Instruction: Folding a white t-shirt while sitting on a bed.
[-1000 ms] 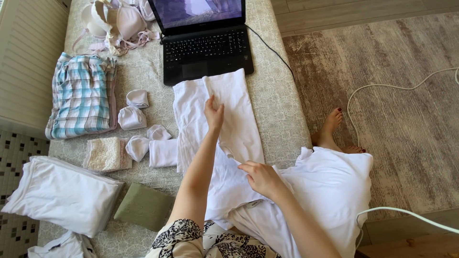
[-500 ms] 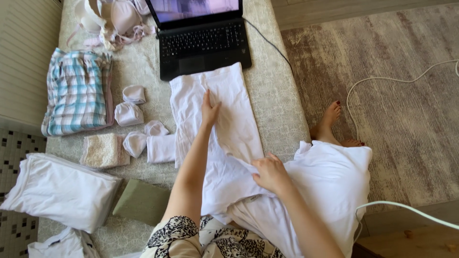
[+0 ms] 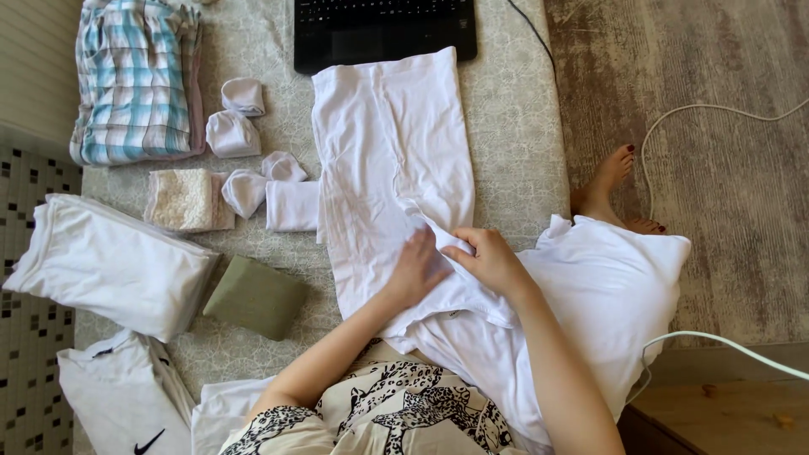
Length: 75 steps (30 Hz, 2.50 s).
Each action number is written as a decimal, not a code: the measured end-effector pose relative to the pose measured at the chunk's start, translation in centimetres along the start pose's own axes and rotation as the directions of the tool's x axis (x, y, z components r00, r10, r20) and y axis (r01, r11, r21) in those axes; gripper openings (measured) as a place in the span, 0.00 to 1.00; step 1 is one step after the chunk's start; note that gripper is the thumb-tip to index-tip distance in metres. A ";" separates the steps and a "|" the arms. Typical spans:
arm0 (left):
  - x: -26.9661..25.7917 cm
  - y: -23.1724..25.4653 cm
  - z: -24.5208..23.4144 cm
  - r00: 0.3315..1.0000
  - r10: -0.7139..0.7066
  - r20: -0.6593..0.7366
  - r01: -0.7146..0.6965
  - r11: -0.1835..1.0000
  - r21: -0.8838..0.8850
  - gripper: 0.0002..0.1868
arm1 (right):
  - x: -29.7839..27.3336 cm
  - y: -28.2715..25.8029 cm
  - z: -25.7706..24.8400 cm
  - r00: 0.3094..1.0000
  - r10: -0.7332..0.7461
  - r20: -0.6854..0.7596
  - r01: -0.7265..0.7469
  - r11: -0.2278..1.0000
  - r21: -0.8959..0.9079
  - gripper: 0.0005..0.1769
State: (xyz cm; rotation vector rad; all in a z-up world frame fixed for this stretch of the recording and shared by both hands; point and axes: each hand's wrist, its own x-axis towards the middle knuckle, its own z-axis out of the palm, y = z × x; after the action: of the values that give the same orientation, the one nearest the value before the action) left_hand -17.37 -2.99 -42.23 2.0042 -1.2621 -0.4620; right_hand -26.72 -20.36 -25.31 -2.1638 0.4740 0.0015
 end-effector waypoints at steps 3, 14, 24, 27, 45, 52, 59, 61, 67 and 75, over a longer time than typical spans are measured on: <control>0.0 5.1 -3.0 0.934 0.137 0.329 -0.077 0.979 -0.189 0.30 | 0.6 0.2 0.9 0.999 0.036 0.009 -0.037 0.966 0.255 0.18; 4.1 3.7 -13.3 0.461 0.437 0.772 0.079 0.847 -0.526 0.33 | 0.2 4.3 6.9 0.979 0.097 0.178 -0.114 0.989 0.090 0.22; 24.5 -20.2 -7.0 0.712 -0.702 -0.020 0.187 0.217 -0.958 0.25 | 0.2 3.7 6.5 0.963 0.192 0.189 -0.201 0.979 0.027 0.21; 27.9 -18.6 -7.4 0.600 -0.771 -0.212 0.237 0.425 -0.874 0.21 | 0.1 3.8 6.3 0.966 0.171 0.196 -0.191 0.978 0.088 0.21; 32.2 -15.5 -7.2 0.508 -0.168 -0.845 0.038 0.984 -0.173 0.32 | 0.5 1.9 5.9 0.971 0.057 0.232 -0.094 0.984 0.151 0.18; 34.8 -5.5 -8.0 0.835 -0.178 -0.521 0.271 0.956 0.109 0.14 | 1.1 2.1 5.9 0.965 0.064 0.255 -0.096 0.989 0.114 0.17; 38.5 -5.5 -5.9 0.850 -0.287 -0.442 0.425 0.870 0.252 0.30 | 0.8 2.4 5.9 0.978 0.066 0.198 -0.098 0.983 0.158 0.15; 39.6 -6.4 -5.1 0.846 -0.288 -0.449 0.438 0.856 0.275 0.31 | 0.9 2.6 6.0 0.980 0.063 0.187 -0.098 0.978 0.183 0.14; 41.9 -8.2 -3.0 0.878 -0.280 -0.388 0.412 0.855 0.316 0.17 | 1.4 2.6 5.8 0.982 0.007 0.187 -0.046 0.978 0.204 0.14; 41.8 -7.5 -1.6 0.877 -0.261 -0.402 0.382 0.888 0.257 0.18 | 1.6 2.8 6.3 0.982 -0.015 0.191 -0.028 0.975 0.222 0.14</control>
State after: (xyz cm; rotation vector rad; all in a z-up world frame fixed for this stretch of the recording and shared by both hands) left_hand 7.55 -37.35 -43.65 2.4667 -0.8112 -0.0230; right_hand -25.16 -17.45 -31.57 -1.9180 0.3525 0.1520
